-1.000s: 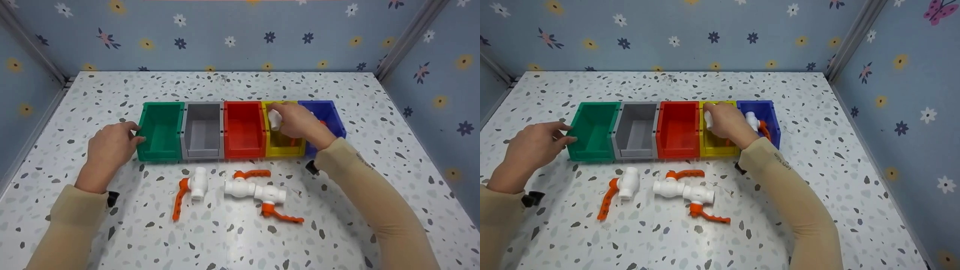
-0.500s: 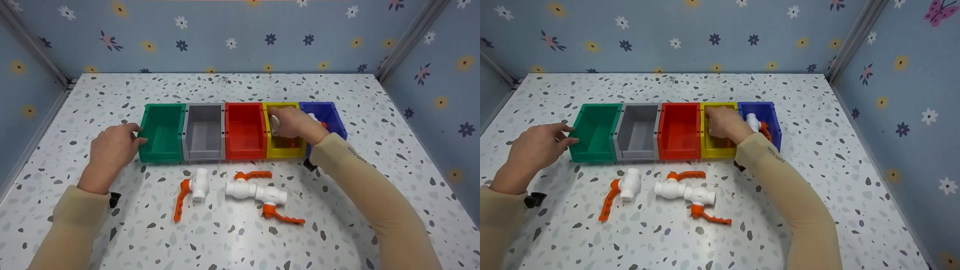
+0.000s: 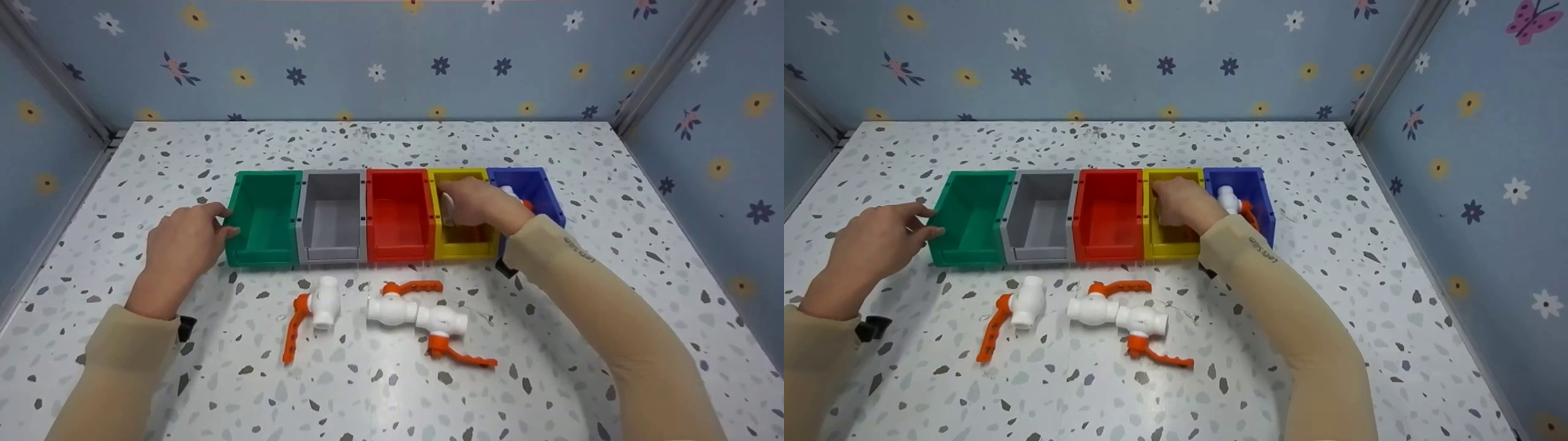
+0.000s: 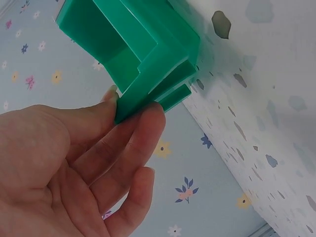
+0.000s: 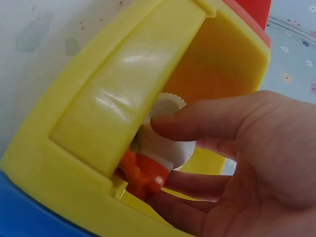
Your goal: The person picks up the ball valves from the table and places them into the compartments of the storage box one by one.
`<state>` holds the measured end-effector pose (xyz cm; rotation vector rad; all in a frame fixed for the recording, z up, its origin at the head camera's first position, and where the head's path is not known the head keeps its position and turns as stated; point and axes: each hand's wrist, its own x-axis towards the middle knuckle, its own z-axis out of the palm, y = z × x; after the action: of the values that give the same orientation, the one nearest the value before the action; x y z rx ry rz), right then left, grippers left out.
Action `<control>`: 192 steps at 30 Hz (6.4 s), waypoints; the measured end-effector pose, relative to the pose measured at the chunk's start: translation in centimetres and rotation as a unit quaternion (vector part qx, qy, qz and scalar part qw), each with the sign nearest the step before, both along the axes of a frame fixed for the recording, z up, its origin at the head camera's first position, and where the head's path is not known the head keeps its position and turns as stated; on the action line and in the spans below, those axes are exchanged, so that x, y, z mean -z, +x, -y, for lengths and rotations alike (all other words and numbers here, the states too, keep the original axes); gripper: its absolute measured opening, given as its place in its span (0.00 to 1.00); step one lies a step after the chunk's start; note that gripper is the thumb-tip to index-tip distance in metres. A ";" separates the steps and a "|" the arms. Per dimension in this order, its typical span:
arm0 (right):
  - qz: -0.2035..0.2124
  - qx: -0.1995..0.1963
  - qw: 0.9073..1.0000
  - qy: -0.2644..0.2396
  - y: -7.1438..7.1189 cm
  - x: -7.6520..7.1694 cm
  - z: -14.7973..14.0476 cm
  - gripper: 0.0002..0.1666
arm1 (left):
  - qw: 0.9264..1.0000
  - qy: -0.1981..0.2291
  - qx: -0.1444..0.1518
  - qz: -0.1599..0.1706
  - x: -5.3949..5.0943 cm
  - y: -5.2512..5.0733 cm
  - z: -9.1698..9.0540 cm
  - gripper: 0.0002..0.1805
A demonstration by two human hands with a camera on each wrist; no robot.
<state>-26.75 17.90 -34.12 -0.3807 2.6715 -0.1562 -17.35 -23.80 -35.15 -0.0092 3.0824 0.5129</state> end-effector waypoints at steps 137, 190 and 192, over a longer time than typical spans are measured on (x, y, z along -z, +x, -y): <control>-0.072 -0.234 0.941 -0.232 10.8 -0.1 6.5 0.34 | 0.998 0.045 0.001 0.032 0.3 -0.1 0.9 0.23; -0.057 0.113 0.979 -0.160 1.0 -0.4 9.1 0.32 | 0.999 0.040 0.020 0.013 0.3 0.0 1.0 0.22; -0.056 0.110 0.982 -0.144 0.8 -0.4 9.4 0.30 | 0.999 0.042 0.018 0.015 0.4 0.0 1.0 0.23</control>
<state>-25.95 8.54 -33.75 -0.1826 2.8020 -0.6096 -17.32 -24.79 -35.50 0.0408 3.0236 0.6343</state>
